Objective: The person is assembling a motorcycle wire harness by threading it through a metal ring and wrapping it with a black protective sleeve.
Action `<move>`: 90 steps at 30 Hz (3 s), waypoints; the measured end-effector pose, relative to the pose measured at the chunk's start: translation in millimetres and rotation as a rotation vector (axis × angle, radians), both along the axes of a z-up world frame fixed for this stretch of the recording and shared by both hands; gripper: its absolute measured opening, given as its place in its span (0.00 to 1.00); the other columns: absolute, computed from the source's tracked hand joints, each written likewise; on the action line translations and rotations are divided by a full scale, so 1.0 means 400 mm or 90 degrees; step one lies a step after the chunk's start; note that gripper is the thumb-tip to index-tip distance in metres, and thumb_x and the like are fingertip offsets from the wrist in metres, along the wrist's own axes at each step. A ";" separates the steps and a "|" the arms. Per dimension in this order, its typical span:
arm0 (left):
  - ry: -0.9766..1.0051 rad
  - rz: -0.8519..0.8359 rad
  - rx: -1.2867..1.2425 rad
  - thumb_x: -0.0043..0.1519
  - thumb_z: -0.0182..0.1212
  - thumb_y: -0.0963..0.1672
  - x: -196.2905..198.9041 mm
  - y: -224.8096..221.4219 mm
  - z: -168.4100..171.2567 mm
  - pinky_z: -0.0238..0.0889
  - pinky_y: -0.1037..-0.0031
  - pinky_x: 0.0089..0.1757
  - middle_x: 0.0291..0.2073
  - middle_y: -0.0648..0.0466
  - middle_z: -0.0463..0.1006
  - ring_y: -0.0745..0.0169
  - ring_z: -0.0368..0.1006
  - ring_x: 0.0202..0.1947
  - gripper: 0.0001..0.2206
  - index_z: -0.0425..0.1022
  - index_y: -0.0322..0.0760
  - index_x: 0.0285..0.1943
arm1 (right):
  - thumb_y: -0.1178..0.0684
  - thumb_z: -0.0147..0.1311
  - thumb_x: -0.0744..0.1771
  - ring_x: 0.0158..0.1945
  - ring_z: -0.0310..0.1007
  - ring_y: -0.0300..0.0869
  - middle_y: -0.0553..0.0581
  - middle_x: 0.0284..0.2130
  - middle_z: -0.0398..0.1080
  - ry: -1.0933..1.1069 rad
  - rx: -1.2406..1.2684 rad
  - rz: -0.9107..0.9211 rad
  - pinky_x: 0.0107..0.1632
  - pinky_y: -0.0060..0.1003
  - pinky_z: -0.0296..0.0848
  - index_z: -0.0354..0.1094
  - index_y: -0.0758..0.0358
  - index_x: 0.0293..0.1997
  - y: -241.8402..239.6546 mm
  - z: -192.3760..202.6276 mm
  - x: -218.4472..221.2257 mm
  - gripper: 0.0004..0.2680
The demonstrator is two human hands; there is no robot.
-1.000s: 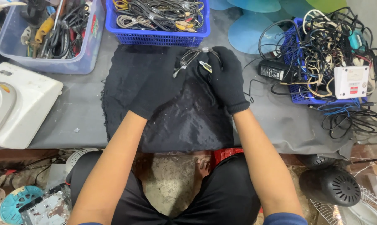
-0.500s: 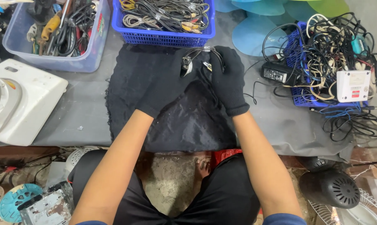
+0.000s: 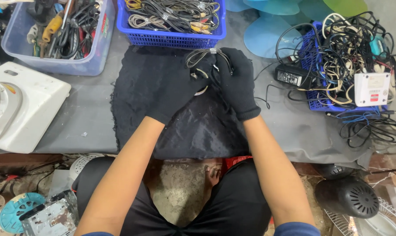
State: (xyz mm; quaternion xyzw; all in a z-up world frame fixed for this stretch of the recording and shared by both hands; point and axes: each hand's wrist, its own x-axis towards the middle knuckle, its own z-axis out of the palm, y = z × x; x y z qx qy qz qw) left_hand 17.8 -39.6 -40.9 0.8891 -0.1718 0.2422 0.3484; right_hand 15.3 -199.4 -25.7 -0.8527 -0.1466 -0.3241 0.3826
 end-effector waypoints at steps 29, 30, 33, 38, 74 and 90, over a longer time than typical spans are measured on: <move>-0.090 -0.055 -0.136 0.72 0.55 0.52 0.059 0.177 -0.067 0.70 0.67 0.54 0.45 0.44 0.80 0.54 0.79 0.48 0.20 0.71 0.34 0.64 | 0.54 0.56 0.69 0.27 0.71 0.40 0.54 0.27 0.73 0.355 0.106 0.205 0.32 0.34 0.74 0.73 0.56 0.50 0.130 0.116 -0.007 0.06; -0.090 -0.065 -0.153 0.72 0.55 0.53 0.053 0.182 -0.059 0.72 0.69 0.52 0.43 0.45 0.81 0.54 0.80 0.47 0.21 0.72 0.35 0.63 | 0.53 0.58 0.67 0.25 0.67 0.37 0.55 0.26 0.70 0.430 0.168 0.238 0.30 0.31 0.72 0.74 0.58 0.50 0.132 0.129 -0.008 0.08; -0.005 -0.053 -0.229 0.70 0.60 0.49 0.027 0.154 -0.045 0.52 0.79 0.65 0.47 0.45 0.79 0.60 0.76 0.53 0.21 0.73 0.28 0.64 | 0.47 0.53 0.71 0.40 0.73 0.43 0.61 0.36 0.74 0.388 0.122 0.252 0.48 0.42 0.75 0.74 0.61 0.49 0.128 0.119 0.006 0.09; -0.012 -0.054 -0.194 0.70 0.58 0.50 0.031 0.158 -0.032 0.55 0.81 0.59 0.43 0.49 0.79 0.63 0.76 0.49 0.17 0.73 0.33 0.59 | 0.45 0.57 0.70 0.45 0.79 0.46 0.56 0.37 0.78 0.346 0.020 0.163 0.51 0.41 0.74 0.78 0.54 0.47 0.160 0.163 -0.006 0.08; -0.074 -0.159 -0.199 0.70 0.59 0.46 0.031 0.181 -0.009 0.69 0.79 0.38 0.29 0.56 0.79 0.60 0.79 0.33 0.07 0.79 0.42 0.44 | 0.47 0.56 0.71 0.41 0.78 0.60 0.61 0.30 0.77 0.269 -0.243 0.238 0.40 0.50 0.75 0.72 0.55 0.51 0.125 0.193 0.004 0.07; 0.027 -0.153 -0.324 0.71 0.55 0.40 0.010 0.191 0.012 0.59 0.78 0.40 0.15 0.51 0.67 0.59 0.64 0.20 0.16 0.71 0.29 0.27 | 0.44 0.45 0.71 0.31 0.76 0.50 0.49 0.29 0.70 -0.211 -0.662 0.144 0.35 0.43 0.70 0.66 0.56 0.52 0.092 -0.005 0.125 0.11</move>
